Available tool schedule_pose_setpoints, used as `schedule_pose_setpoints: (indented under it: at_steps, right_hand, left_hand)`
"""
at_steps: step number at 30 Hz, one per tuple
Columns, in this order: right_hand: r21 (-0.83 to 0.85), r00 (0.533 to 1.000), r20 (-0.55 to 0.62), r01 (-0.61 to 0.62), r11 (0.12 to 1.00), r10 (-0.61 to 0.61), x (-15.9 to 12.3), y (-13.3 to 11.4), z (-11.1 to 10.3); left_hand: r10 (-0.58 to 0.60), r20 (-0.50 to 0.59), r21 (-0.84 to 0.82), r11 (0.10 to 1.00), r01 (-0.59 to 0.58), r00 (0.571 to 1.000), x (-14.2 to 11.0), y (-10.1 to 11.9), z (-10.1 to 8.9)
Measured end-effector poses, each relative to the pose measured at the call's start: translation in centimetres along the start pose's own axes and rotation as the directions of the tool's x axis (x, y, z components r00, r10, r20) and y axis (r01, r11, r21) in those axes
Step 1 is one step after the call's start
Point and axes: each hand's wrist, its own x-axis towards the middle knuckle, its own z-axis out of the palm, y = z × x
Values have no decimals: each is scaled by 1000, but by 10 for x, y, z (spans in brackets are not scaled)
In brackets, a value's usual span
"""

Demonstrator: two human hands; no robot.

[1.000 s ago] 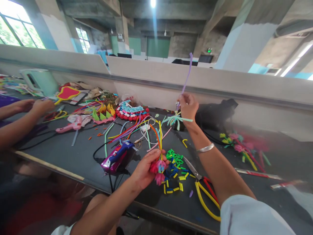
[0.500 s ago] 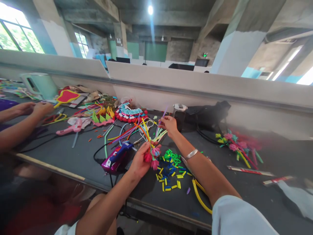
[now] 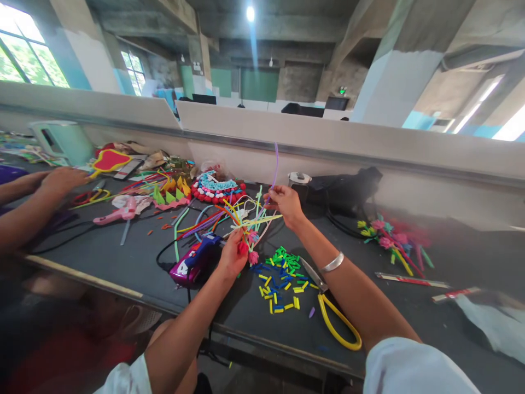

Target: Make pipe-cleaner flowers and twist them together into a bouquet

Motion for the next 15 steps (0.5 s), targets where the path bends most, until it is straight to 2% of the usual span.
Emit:
schedule_pose_setpoints:
  at_steps: [6, 9, 12, 15]
  right_hand:
    - [0, 995, -76, -57, 998, 57, 3, 13, -14]
    - [-6, 981, -127, -146, 989, 144, 8, 24, -21]
    - [-26, 943, -155, -303, 953, 296, 10, 38, -31]
    - [-43, 868, -153, -484, 874, 473, 7, 55, -40]
  left_hand:
    - [9, -7, -16, 1000, -10, 1000, 1, -2, 0]
    - [12, 3, -16, 1000, -12, 1000, 0, -1, 1]
    - [7, 25, -15, 1000, -7, 1000, 0, -1, 1]
    - [-10, 52, -10, 1000, 10, 999, 0, -2, -1]
